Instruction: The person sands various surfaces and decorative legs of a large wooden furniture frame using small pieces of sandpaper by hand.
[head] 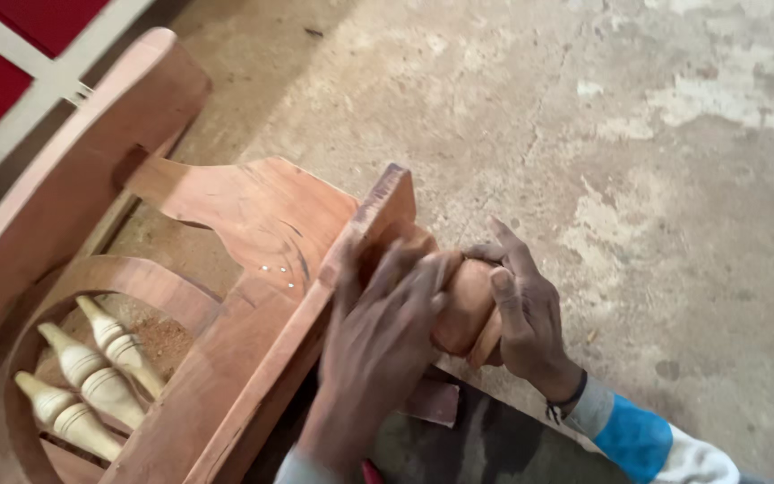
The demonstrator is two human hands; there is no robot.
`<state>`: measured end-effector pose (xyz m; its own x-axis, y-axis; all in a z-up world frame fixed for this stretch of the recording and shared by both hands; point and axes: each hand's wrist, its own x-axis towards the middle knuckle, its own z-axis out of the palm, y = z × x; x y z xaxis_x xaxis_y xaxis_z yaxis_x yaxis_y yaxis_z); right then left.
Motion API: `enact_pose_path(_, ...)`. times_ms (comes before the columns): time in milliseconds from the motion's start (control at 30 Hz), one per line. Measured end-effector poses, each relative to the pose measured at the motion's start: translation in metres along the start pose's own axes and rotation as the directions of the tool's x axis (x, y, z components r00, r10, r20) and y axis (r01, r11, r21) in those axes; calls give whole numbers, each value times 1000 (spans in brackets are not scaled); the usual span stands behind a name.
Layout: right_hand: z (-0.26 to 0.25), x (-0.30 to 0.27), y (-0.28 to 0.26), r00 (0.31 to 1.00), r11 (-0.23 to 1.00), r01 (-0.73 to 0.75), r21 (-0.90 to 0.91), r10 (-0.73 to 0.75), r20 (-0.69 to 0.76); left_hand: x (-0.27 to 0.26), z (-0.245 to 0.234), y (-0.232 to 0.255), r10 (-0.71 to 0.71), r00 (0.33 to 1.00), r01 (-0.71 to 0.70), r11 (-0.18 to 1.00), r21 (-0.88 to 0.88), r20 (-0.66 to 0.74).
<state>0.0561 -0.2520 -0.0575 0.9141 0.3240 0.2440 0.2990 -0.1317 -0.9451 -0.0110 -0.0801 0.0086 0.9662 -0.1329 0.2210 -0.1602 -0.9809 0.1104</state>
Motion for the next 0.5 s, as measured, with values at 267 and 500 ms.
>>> enact_pose_path(267, 1, 3, -7, 999, 999, 48, 11, -49, 23, 63, -6, 10, -97, 881, 89, 995, 40, 464)
enact_pose_path(500, 4, -2, -2, 998, 1000, 8, -30, -9, -56, 5, -11, -1, 84, 972, -97, 994, -45, -218)
